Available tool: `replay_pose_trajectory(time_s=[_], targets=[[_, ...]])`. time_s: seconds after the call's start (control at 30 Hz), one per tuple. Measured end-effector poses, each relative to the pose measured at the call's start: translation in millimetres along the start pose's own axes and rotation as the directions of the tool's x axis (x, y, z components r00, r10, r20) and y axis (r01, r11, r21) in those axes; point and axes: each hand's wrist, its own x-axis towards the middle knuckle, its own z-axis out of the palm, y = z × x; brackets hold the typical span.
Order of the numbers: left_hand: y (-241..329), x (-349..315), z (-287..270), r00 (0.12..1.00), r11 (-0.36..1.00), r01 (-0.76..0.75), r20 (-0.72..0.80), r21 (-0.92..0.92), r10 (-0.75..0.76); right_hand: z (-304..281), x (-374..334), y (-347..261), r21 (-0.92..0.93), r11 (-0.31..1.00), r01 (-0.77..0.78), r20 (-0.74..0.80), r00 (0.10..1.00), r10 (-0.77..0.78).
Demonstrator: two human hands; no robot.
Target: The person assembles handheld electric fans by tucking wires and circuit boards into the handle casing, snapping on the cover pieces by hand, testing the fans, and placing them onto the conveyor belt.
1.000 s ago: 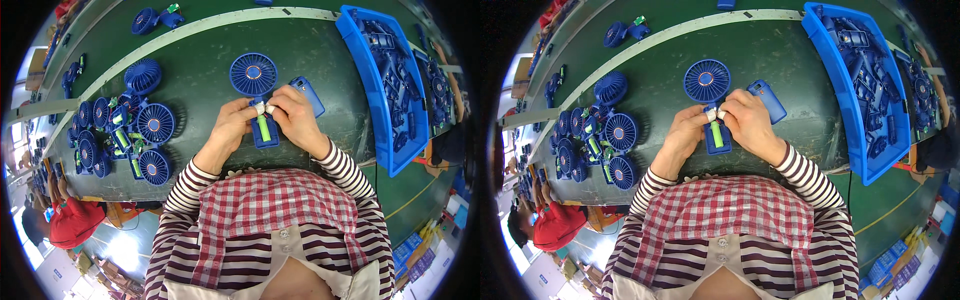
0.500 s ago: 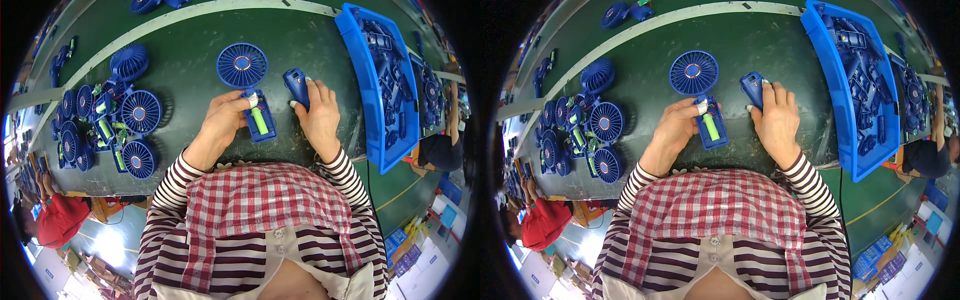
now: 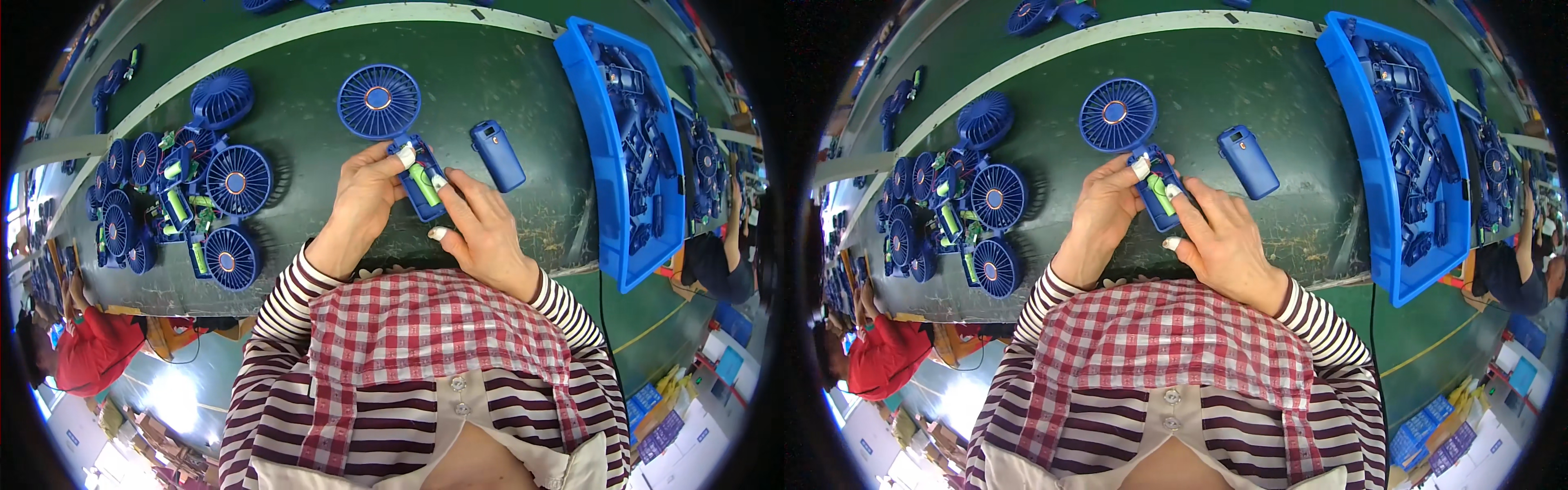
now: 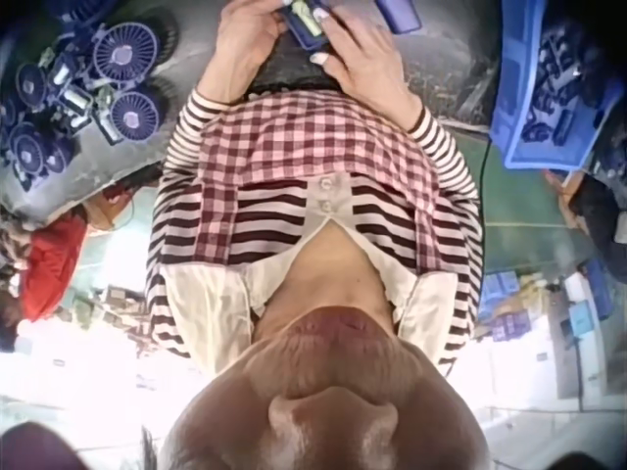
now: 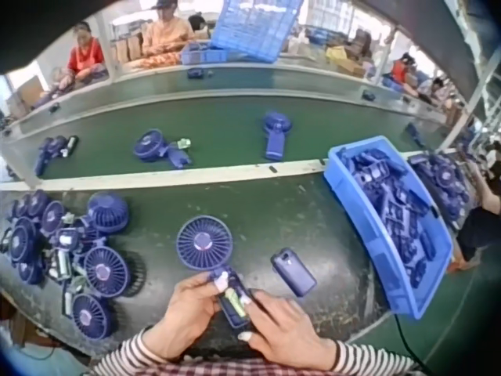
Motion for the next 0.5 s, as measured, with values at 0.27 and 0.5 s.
replay_pose_trajectory(time_s=[0.27, 0.5], targets=[[-5, -2, 1, 0.999, 0.992, 0.044, -0.019, 0.121, -0.042, -5, 5, -7, -0.17, 0.985, 0.009, 0.103, 0.995, 0.009], [-4, -4, 0, 0.997, 0.99, 0.076, -0.037, 0.12, -0.072, -14, 5, -5, -0.113, 0.99, 0.078, 0.048, 0.996, -0.073]])
